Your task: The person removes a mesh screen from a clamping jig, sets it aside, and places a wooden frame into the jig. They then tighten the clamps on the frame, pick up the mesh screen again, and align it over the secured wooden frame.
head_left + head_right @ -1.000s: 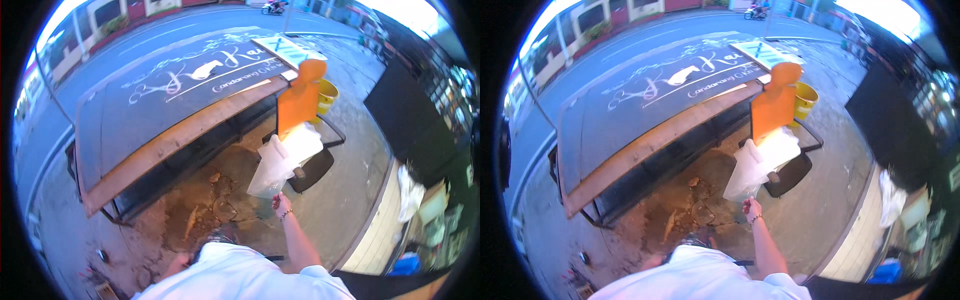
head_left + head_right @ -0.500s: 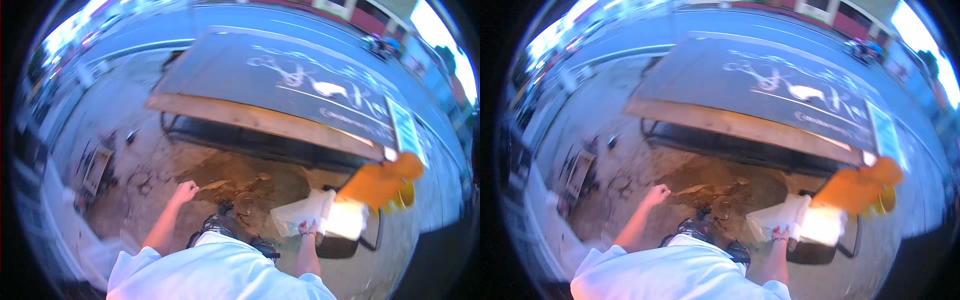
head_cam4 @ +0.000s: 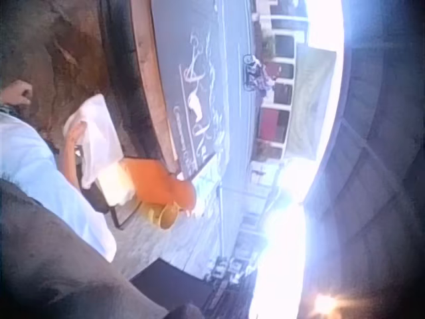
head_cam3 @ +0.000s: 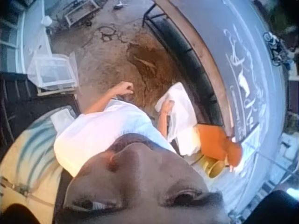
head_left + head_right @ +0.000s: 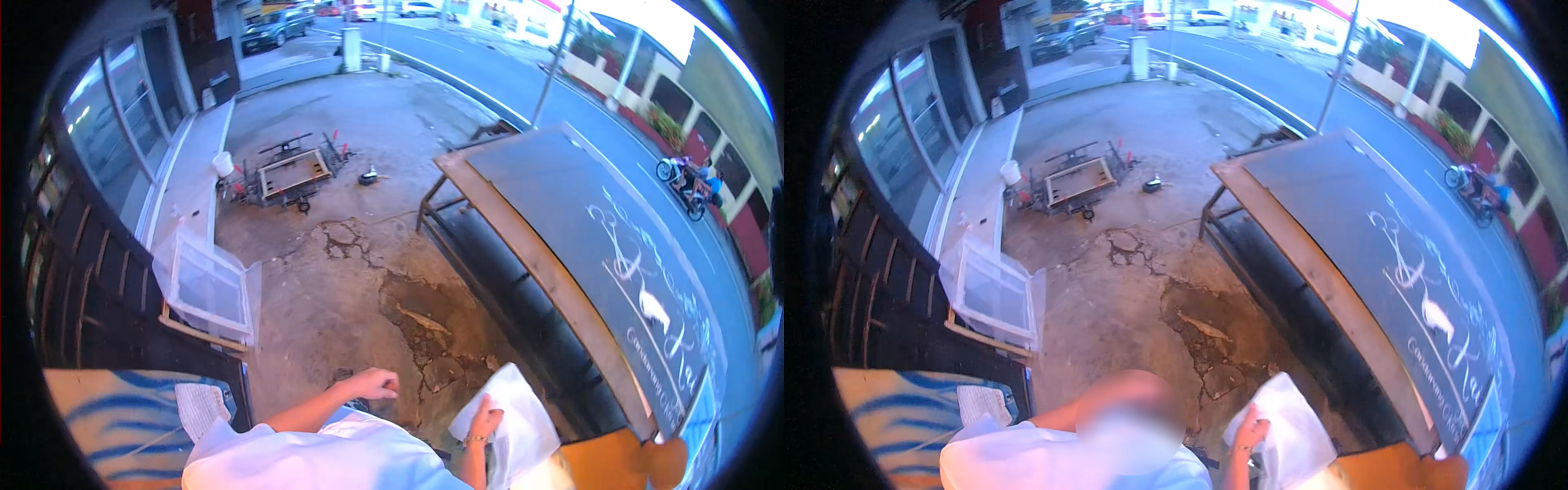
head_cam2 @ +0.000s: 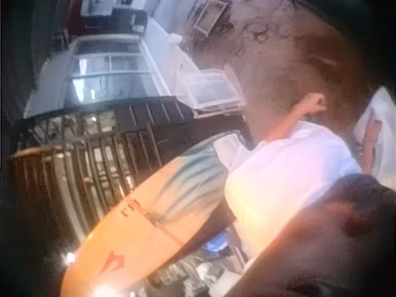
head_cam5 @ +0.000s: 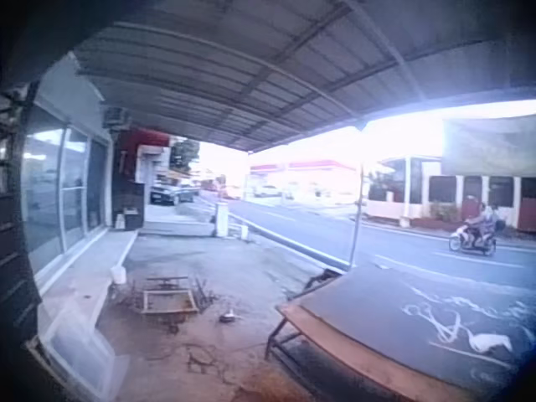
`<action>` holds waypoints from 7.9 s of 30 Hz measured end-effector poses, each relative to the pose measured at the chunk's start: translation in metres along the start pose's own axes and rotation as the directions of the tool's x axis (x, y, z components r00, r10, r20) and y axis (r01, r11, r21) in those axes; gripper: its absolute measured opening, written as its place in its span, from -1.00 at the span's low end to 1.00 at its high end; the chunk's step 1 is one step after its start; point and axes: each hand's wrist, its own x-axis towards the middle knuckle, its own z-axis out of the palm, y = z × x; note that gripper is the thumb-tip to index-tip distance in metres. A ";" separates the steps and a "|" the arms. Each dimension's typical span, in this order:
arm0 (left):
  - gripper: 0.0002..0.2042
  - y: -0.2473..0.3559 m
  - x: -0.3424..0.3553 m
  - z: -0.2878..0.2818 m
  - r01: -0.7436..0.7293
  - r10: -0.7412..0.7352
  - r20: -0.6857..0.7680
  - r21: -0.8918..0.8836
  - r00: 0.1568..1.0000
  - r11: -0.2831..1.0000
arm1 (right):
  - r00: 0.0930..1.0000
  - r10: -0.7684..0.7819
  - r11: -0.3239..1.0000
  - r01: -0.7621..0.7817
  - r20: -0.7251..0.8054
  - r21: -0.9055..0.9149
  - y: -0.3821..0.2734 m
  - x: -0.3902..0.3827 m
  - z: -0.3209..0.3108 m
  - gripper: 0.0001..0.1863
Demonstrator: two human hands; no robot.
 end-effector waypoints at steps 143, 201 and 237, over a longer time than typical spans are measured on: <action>-0.81 -0.856 0.523 -1.243 0.732 -0.791 0.120 -0.481 0.600 0.482 | 0.590 -0.204 0.934 -0.122 0.781 0.337 -0.811 0.585 1.227 -0.77; -0.61 -0.830 0.798 -1.144 -0.005 -0.711 0.278 -0.933 -0.645 -0.360 | -0.926 -0.240 0.065 -0.314 -0.290 0.947 -1.513 0.541 1.931 -0.79; -0.79 -0.843 0.770 -1.594 0.326 -0.761 -0.536 -0.839 -0.365 0.435 | -0.979 0.142 0.515 0.201 0.149 0.833 -1.348 0.701 2.029 -0.62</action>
